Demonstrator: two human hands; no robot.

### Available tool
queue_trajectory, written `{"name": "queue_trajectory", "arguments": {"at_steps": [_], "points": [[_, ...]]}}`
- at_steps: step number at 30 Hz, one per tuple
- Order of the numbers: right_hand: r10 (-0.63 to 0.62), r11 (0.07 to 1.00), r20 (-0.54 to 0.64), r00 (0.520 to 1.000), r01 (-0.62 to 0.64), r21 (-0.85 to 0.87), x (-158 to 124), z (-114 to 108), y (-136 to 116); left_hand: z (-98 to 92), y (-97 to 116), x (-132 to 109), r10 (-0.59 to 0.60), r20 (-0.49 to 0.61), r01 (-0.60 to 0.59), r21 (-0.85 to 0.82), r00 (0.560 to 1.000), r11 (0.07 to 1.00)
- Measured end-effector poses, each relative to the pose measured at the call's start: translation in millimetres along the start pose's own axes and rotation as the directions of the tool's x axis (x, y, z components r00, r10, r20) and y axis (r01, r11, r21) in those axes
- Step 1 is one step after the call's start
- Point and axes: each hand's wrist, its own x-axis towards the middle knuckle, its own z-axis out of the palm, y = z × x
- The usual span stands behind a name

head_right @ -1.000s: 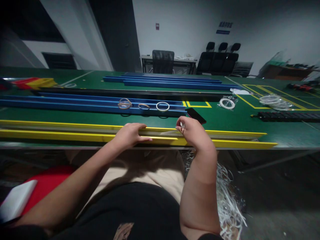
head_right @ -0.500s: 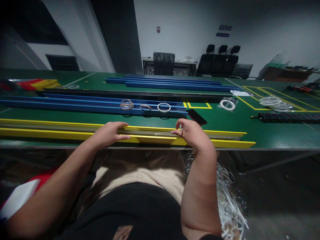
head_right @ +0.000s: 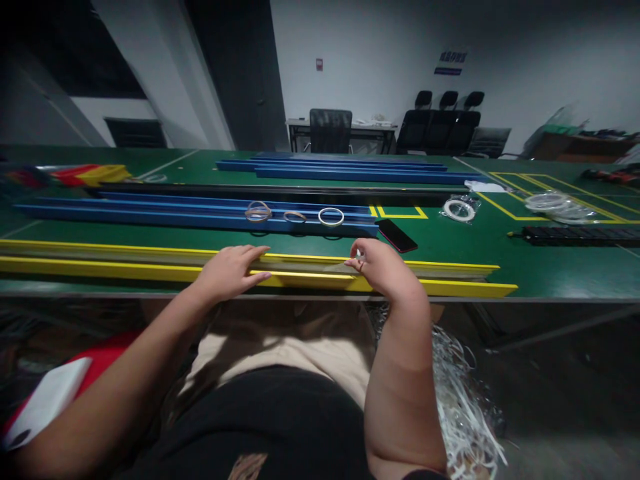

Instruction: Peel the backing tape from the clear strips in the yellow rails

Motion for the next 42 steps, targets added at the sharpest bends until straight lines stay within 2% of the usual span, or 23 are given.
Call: {"name": "queue_trajectory", "arguments": {"at_steps": [3, 6, 12, 16, 18, 21, 28, 32, 36, 39, 42], "points": [[0.011, 1.000, 0.014, 1.000, -0.011, 0.002, -2.2, -1.2, 0.3, -0.7, 8.1, 5.5, 0.014, 0.019, -0.014, -0.033, 1.000, 0.999], [-0.007, 0.999, 0.009, 1.000, 0.007, 0.043, -4.0, -0.4, 3.7, -1.8, 27.7, 14.0, 0.062, 0.023, -0.060, -0.105, 0.998, 0.993], [-0.010, 0.994, -0.016, 1.000, 0.012, 0.112, -5.2, -0.4, 7.0, -3.9, 93.7, 41.7, 0.183, -0.002, -0.181, -0.179, 0.983, 0.967], [-0.034, 0.997, -0.044, 0.998, 0.037, 0.065, -4.1, -1.5, 8.6, 0.4, 131.4, 62.6, 0.205, 0.009, -0.200, -0.182, 0.979, 0.963], [-0.023, 0.999, -0.038, 0.999, 0.025, 0.029, -3.7, -1.7, 10.1, 3.7, 141.6, 70.5, 0.194, 0.030, -0.187, -0.165, 0.980, 0.968], [0.004, 1.000, -0.020, 1.000, -0.004, 0.010, -3.8, -1.6, 12.4, 7.7, 145.6, 76.5, 0.166, 0.069, -0.156, -0.139, 0.984, 0.978], [0.039, 0.996, 0.011, 0.999, -0.040, 0.076, -4.8, -0.3, 17.0, 10.8, 135.8, 72.0, 0.171, 0.012, -0.168, -0.122, 0.985, 0.978], [0.045, 0.994, -0.020, 0.999, -0.042, 0.096, -4.0, -0.2, 19.3, 9.3, 118.0, 65.5, 0.151, 0.035, -0.146, -0.126, 0.988, 0.981], [0.021, 1.000, -0.057, 0.998, -0.020, 0.020, -1.2, 0.4, 19.5, 5.8, 80.3, 49.4, 0.075, 0.058, -0.067, -0.135, 0.995, 0.989], [0.013, 1.000, -0.045, 0.999, -0.014, -0.023, -0.5, 1.7, 18.0, 3.8, 38.9, 32.6, 0.009, 0.080, 0.003, -0.147, 0.997, 0.989], [0.013, 1.000, -0.023, 1.000, -0.013, 0.010, -2.1, 2.4, 15.7, 2.6, -5.4, 16.6, -0.025, 0.112, 0.041, -0.141, 0.993, 0.989]]}}
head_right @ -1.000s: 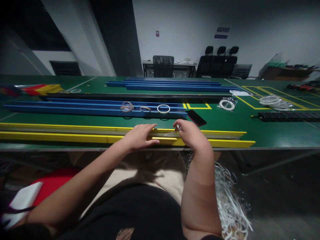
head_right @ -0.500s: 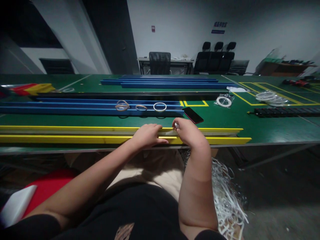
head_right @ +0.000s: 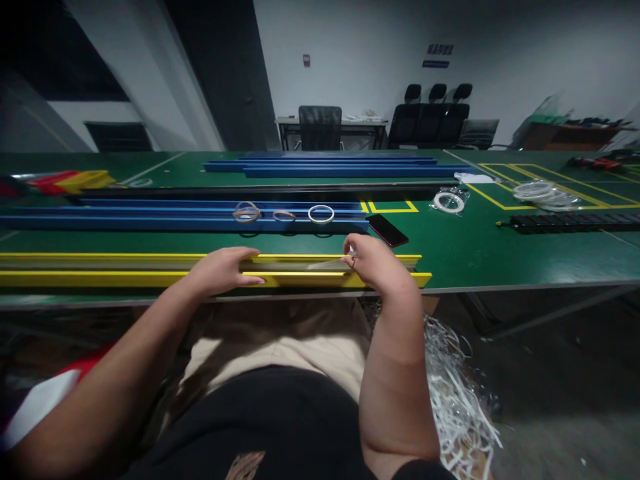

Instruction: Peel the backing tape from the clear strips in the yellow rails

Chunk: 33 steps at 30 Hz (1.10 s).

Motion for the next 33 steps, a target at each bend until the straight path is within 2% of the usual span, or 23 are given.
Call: {"name": "queue_trajectory", "arguments": {"at_steps": [3, 5, 8, 12, 15, 24, 29, 33], "points": [[-0.007, 0.999, 0.016, 1.000, 0.006, 0.053, -2.2, -0.3, -2.1, -4.4, -30.7, -10.8, -0.014, 0.022, 0.014, -0.003, 1.000, 1.000], [-0.014, 0.995, 0.022, 1.000, 0.012, 0.098, -3.1, -0.8, -3.2, -6.2, -38.4, -15.1, -0.020, 0.026, 0.020, 0.002, 0.999, 1.000], [-0.024, 0.991, 0.003, 1.000, 0.023, 0.131, -3.1, -2.0, -5.6, -7.6, -35.4, -18.2, -0.013, 0.009, 0.013, 0.035, 1.000, 0.999], [-0.030, 0.999, -0.030, 0.999, 0.031, 0.032, -1.4, -4.2, -9.4, -7.4, -27.5, -20.1, -0.002, -0.014, 0.003, 0.078, 1.000, 0.997], [-0.017, 1.000, -0.004, 1.000, 0.017, -0.019, 0.1, -3.8, -10.0, -5.1, -28.1, -21.0, 0.022, -0.028, -0.019, 0.109, 0.999, 0.994], [-0.033, 0.994, 0.017, 0.999, 0.031, 0.102, -1.3, -0.3, -6.9, 1.2, -32.8, -21.5, 0.072, -0.090, -0.059, 0.145, 0.993, 0.988], [-0.063, 0.998, -0.013, 0.998, 0.064, 0.019, 1.0, -1.8, -8.7, 1.5, -31.4, -21.7, 0.075, -0.100, -0.059, 0.157, 0.992, 0.986], [-0.042, 0.999, -0.006, 0.999, 0.042, -0.006, 0.3, -2.8, -10.8, 2.1, -31.3, -21.8, 0.079, -0.104, -0.059, 0.181, 0.991, 0.982]]}}
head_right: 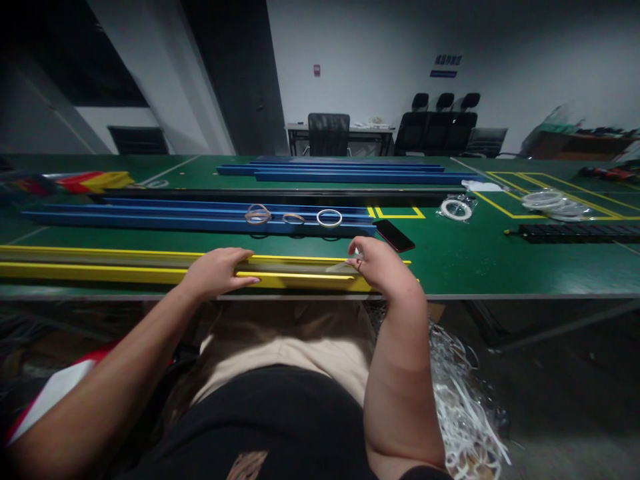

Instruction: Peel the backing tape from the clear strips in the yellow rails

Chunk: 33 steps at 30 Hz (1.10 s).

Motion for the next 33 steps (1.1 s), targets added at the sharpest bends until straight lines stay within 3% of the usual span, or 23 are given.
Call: {"name": "queue_trajectory", "arguments": {"at_steps": [10, 18, 21, 29, 33], "points": [[0.023, 0.996, 0.033, 0.999, -0.026, 0.082, -2.2, 0.1, 0.2, 0.7, 1.9, -0.5, -0.003, -0.014, 0.002, -0.012, 1.000, 1.000], [0.006, 1.000, 0.011, 1.000, -0.006, -0.028, -0.1, 1.3, 4.5, -5.8, 1.4, 4.7, 0.022, 0.058, -0.017, -0.092, 0.998, 0.996], [0.027, 0.999, 0.021, 0.999, -0.027, -0.031, -0.3, 1.2, 5.3, -11.2, 21.5, 13.8, 0.064, 0.066, -0.053, -0.157, 0.996, 0.986], [0.068, 0.997, 0.066, 0.996, -0.070, 0.023, -2.5, -0.6, 4.5, -9.8, 122.4, 60.3, 0.232, 0.011, -0.226, -0.168, 0.973, 0.959], [0.066, 0.998, 0.039, 0.997, -0.066, 0.004, -1.1, -0.1, 9.2, -4.0, 141.3, 81.1, 0.225, 0.092, -0.210, -0.150, 0.970, 0.966]]}}
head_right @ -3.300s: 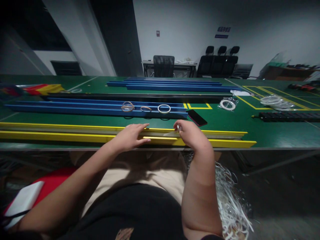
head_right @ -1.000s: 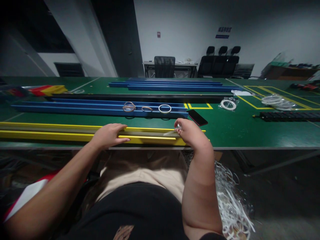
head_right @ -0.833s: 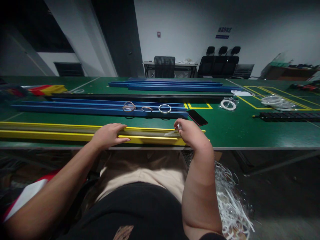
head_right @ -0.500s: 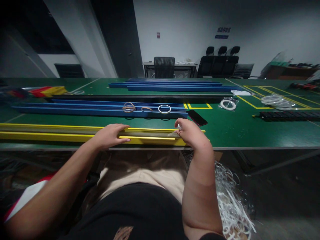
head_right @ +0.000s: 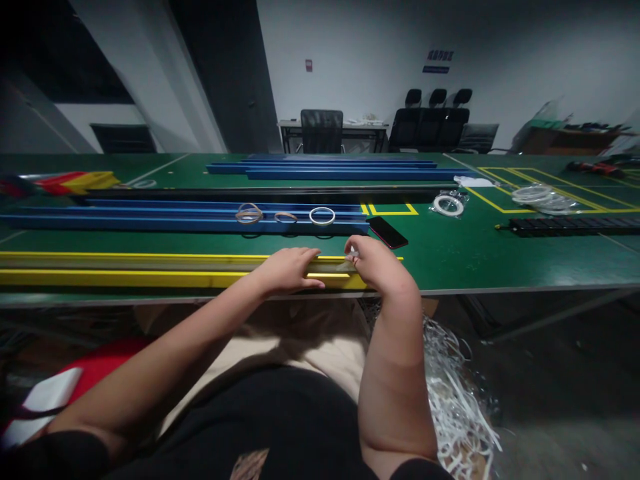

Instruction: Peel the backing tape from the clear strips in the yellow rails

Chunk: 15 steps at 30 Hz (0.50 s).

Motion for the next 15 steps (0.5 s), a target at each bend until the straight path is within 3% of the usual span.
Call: {"name": "queue_trajectory", "arguments": {"at_steps": [3, 8, 15], "points": [[0.004, 0.999, -0.021, 1.000, -0.005, -0.050, 1.0, -0.1, 6.6, 0.9, -1.2, 4.6, -0.048, 0.055, 0.048, -0.001, 0.997, 0.999], [0.039, 0.999, -0.034, 0.999, -0.039, -0.008, -3.9, -4.1, 11.8, 1.5, -13.3, -7.1, -0.062, 0.023, 0.062, 0.010, 0.998, 0.998], [0.050, 0.993, -0.055, 0.997, -0.044, 0.111, -9.3, -7.2, 6.9, -2.7, -67.7, -44.8, -0.139, 0.023, 0.139, -0.009, 0.990, 0.990]]}}
